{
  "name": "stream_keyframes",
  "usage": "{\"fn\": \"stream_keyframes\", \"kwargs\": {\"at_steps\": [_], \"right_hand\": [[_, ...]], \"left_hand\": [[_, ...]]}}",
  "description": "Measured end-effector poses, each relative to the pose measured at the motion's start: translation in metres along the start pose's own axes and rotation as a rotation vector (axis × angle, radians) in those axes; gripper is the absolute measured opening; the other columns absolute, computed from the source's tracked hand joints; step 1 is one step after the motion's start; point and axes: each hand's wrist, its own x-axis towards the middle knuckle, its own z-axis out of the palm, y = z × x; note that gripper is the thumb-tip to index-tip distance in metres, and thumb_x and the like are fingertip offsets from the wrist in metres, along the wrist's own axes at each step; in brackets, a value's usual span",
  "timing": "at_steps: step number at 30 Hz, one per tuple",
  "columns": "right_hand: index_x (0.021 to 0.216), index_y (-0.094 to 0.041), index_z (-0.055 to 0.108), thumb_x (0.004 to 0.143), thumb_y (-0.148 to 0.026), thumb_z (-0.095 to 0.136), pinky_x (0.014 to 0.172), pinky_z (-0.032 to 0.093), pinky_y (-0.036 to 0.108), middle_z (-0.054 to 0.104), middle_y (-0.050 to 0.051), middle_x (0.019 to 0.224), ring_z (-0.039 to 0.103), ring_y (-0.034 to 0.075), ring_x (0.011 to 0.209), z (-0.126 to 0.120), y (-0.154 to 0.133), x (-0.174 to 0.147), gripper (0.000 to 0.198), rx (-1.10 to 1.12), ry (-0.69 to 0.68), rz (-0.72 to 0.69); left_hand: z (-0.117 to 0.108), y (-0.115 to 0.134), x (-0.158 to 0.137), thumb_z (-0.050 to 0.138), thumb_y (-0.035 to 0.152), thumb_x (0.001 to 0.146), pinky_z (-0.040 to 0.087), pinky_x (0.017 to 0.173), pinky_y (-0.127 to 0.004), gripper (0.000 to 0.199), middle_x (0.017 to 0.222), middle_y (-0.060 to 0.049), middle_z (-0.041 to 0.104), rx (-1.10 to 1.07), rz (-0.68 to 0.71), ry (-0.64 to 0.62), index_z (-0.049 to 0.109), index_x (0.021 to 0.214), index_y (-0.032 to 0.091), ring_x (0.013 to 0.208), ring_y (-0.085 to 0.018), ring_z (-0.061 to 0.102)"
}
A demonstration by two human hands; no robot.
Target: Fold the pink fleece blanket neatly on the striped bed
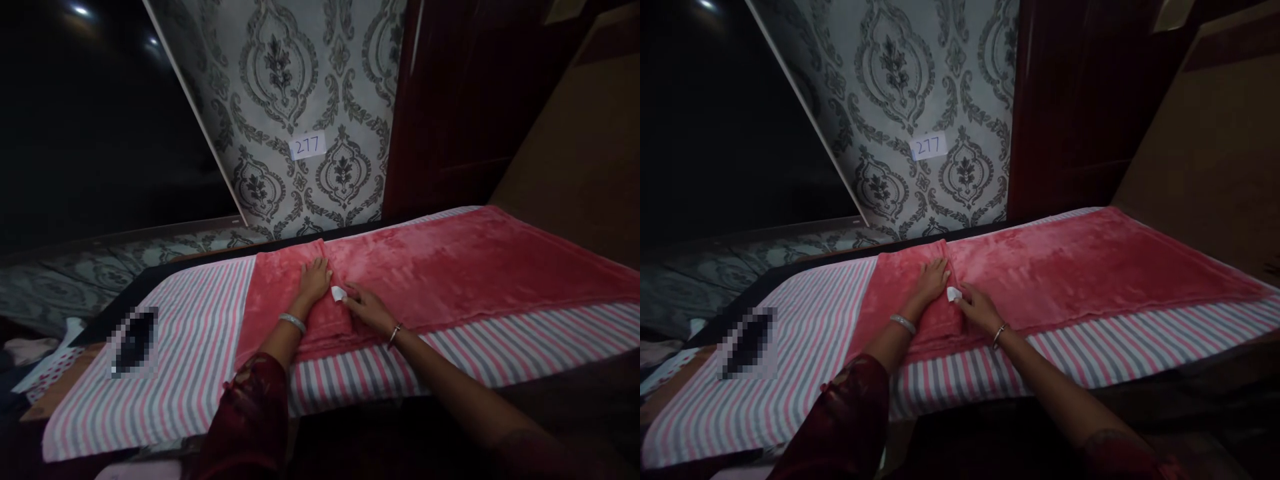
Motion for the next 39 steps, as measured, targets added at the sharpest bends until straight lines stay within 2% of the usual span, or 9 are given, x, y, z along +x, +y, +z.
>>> {"fn": "stream_keyframes", "kwargs": {"at_steps": [4,9,12,15,19,26,32,35,39], "right_hand": [[0.134,-0.013,0.058,0.082,-0.028,0.06,0.045,0.04,0.021,0.06,-0.006,0.065,0.055,0.012,0.051,0.0,0.002,0.004,0.053,0.266,-0.071,0.125],[0.108,-0.014,0.066,0.077,-0.033,0.062,0.042,0.036,0.019,0.055,-0.007,0.059,0.048,0.01,0.047,0.004,0.005,0.004,0.037,0.375,-0.004,0.141],[0.097,-0.016,0.065,0.074,-0.033,0.061,0.047,0.041,0.021,0.059,-0.004,0.064,0.052,0.012,0.052,0.008,0.007,0.005,0.029,0.371,0.081,0.095],[0.109,-0.016,0.063,0.079,-0.032,0.057,0.064,0.052,0.026,0.07,0.003,0.086,0.065,0.016,0.073,0.012,0.004,0.007,0.035,0.35,0.146,-0.021],[0.13,-0.016,0.056,0.088,-0.021,0.046,0.089,0.054,0.033,0.07,0.011,0.118,0.066,0.019,0.106,0.019,-0.004,0.003,0.043,0.178,0.083,-0.2],[0.142,-0.025,0.059,0.098,-0.018,0.043,0.105,0.042,0.045,0.054,0.006,0.15,0.052,0.026,0.121,0.02,-0.006,-0.017,0.048,-0.649,-0.148,-0.485],[0.148,-0.026,0.054,0.099,-0.02,0.044,0.1,0.042,0.042,0.05,0.002,0.154,0.052,0.026,0.111,0.018,-0.013,-0.019,0.051,-0.705,-0.189,-0.469],[0.144,-0.02,0.057,0.099,-0.02,0.046,0.1,0.043,0.044,0.059,0.006,0.144,0.052,0.027,0.113,0.019,-0.014,-0.022,0.047,-0.689,-0.167,-0.444],[0.135,-0.016,0.063,0.1,-0.019,0.046,0.104,0.044,0.045,0.064,0.008,0.135,0.053,0.027,0.116,0.018,-0.009,-0.032,0.039,-0.623,-0.127,-0.486]], "left_hand": [[0.011,0.001,-0.005,0.032,0.028,0.103,0.019,0.124,-0.054,0.053,0.161,-0.015,0.04,0.004,-0.004,0.053,0.04,0.154,0.015,0.151,-0.027,0.031],[0.013,-0.002,-0.003,0.032,0.03,0.103,0.018,0.125,-0.052,0.053,0.161,-0.013,0.041,-0.01,-0.006,0.061,0.042,0.153,0.016,0.151,-0.025,0.031],[0.012,-0.001,-0.003,0.032,0.031,0.103,0.018,0.125,-0.051,0.053,0.161,-0.013,0.041,-0.03,-0.012,0.061,0.042,0.153,0.015,0.151,-0.025,0.032],[0.012,-0.001,-0.003,0.033,0.031,0.103,0.017,0.125,-0.051,0.053,0.16,-0.014,0.041,-0.058,-0.011,0.065,0.043,0.152,0.014,0.151,-0.025,0.031],[0.014,-0.004,-0.003,0.035,0.029,0.103,0.016,0.126,-0.049,0.052,0.16,-0.012,0.042,-0.111,-0.012,0.061,0.044,0.152,0.015,0.151,-0.023,0.032],[0.006,-0.023,0.011,0.033,0.024,0.102,0.024,0.124,-0.042,0.05,0.158,-0.005,0.045,-0.217,-0.029,-0.02,0.049,0.15,0.02,0.149,-0.019,0.037],[-0.004,0.0,0.02,0.041,0.037,0.1,0.038,0.116,-0.04,0.045,0.144,-0.012,0.061,-0.202,-0.032,-0.069,0.064,0.133,0.016,0.135,-0.026,0.054],[0.006,0.02,0.008,0.042,0.039,0.099,0.024,0.123,-0.05,0.054,0.157,-0.02,0.044,-0.159,-0.057,-0.021,0.052,0.144,0.009,0.148,-0.031,0.037],[0.018,0.027,-0.003,0.039,0.04,0.1,0.008,0.126,-0.053,0.065,0.168,-0.018,0.019,-0.072,-0.053,-0.074,0.031,0.157,0.009,0.157,-0.029,0.014]]}}
